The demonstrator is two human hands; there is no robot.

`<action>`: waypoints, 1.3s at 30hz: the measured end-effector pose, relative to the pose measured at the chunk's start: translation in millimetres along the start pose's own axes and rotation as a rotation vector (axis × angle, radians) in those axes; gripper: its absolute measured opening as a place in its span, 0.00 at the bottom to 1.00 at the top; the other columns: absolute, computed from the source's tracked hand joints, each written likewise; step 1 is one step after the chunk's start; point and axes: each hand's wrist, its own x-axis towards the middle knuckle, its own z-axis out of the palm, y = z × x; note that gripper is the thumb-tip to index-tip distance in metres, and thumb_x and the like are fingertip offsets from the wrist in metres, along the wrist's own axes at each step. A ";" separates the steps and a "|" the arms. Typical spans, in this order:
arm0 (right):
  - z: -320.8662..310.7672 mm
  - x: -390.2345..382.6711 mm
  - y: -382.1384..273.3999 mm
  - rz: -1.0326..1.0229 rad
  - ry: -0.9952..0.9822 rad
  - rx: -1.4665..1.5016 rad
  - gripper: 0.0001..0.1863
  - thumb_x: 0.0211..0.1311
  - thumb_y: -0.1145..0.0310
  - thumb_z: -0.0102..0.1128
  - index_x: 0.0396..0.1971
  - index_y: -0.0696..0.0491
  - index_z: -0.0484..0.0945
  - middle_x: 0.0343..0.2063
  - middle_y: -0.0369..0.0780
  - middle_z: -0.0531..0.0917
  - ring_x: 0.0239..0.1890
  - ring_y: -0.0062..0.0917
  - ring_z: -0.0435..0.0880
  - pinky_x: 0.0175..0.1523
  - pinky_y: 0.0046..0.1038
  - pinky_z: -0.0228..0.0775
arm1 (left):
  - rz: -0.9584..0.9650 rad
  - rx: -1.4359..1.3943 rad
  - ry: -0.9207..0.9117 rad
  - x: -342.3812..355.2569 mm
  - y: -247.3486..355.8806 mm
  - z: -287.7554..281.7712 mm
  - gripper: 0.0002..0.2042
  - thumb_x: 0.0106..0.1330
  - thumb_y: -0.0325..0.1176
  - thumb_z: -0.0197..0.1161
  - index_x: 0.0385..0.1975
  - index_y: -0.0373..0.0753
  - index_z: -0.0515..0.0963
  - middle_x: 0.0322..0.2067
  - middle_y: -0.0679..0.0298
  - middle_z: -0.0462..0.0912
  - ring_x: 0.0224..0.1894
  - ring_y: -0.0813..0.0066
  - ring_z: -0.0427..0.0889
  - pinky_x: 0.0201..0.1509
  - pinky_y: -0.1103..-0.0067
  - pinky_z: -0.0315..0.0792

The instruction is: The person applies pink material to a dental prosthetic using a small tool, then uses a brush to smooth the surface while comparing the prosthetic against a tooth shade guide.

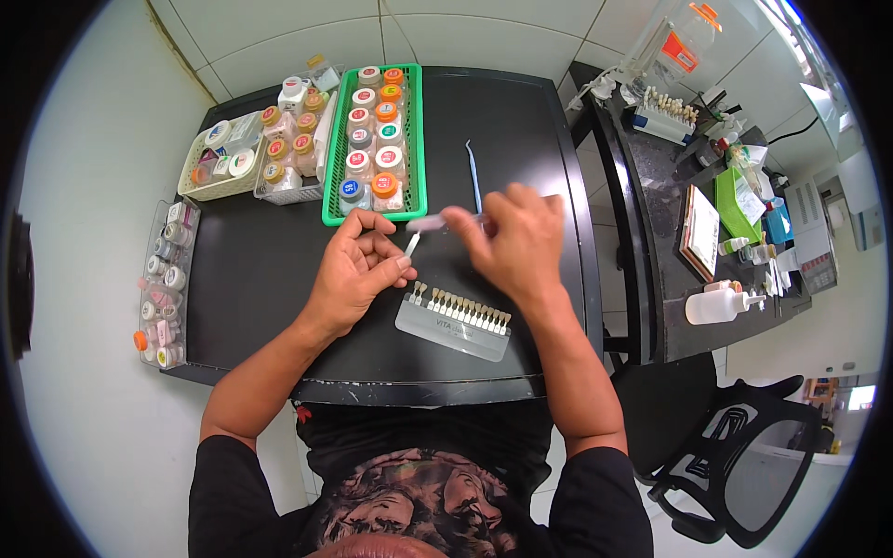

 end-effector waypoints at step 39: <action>-10.8 2.9 -16.6 -0.097 -0.235 0.301 0.12 0.61 0.59 0.78 0.41 0.46 0.88 0.28 0.33 0.75 0.35 0.31 0.75 0.45 0.36 0.58 | 0.050 0.211 -0.116 -4.6 -5.7 1.2 0.13 0.78 0.25 0.67 0.58 0.31 0.79 0.47 0.63 0.89 0.47 0.78 0.90 0.52 0.80 0.84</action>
